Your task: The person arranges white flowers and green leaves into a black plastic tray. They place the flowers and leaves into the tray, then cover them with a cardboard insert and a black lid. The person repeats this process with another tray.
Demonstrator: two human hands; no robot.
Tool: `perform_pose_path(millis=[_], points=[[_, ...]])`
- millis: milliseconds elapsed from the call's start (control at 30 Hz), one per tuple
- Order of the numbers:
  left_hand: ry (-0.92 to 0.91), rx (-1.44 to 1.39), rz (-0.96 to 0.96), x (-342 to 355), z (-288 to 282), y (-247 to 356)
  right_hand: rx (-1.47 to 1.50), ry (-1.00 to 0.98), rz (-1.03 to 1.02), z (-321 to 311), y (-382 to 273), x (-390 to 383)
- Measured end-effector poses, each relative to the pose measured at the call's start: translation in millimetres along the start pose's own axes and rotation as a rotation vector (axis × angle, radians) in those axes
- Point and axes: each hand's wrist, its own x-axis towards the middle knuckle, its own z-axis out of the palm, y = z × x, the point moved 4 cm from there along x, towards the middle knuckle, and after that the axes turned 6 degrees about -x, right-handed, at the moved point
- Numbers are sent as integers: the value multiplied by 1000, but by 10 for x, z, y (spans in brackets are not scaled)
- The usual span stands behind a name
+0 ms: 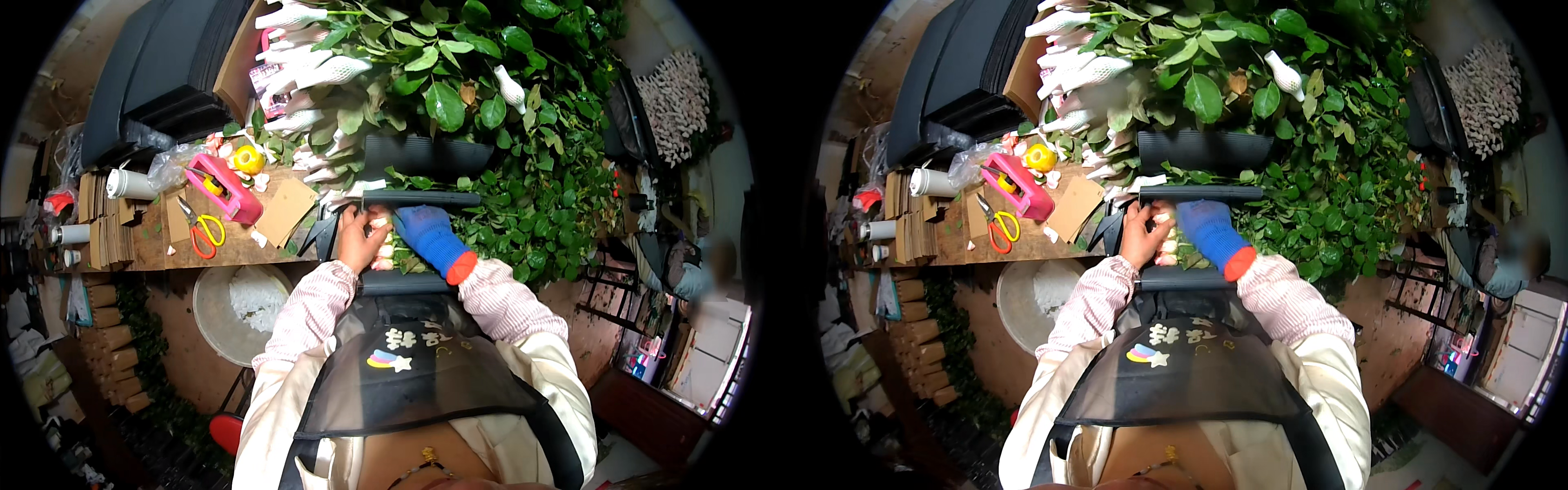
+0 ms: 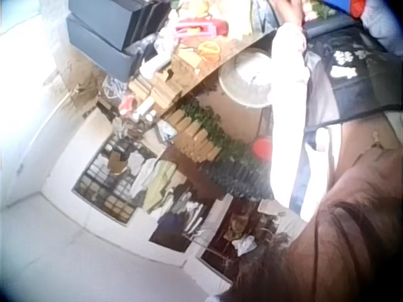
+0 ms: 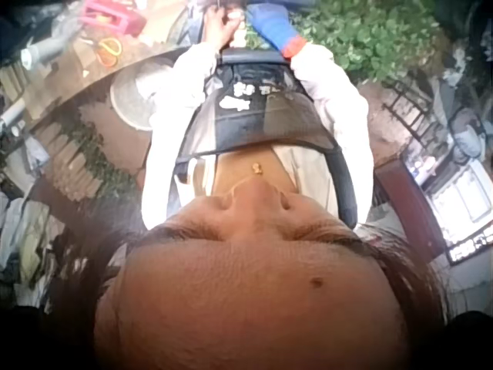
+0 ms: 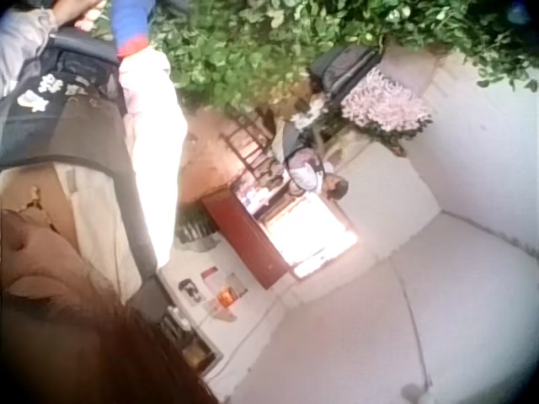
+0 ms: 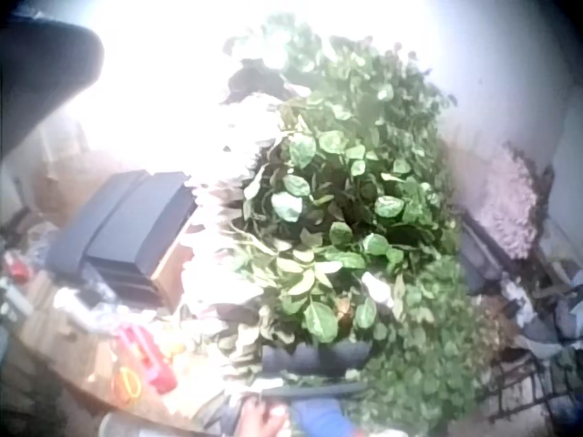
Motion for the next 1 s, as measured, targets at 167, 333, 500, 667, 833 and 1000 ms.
perform_pose_path(millis=[167, 333, 500, 667, 833, 1000], points=[[-61, 5, -63, 21, -10, 49, -15, -42, -14, -180, -40, -136], [-99, -16, -54, 52, 3, -30, 373, 187, -221, -553, 89, -420], [-16, 10, -38, 9, -23, -30, 547, 581, 82, -1490, 794, -716], [-59, -18, -30, 64, 4, 13, -208, 281, 164, -768, 1713, -520], [-60, -23, -54, 54, -45, 87, -135, 286, 178, -353, 1921, -446], [-65, -38, -81, 31, -21, 0, 414, 815, 120, -1175, 2194, -778]])
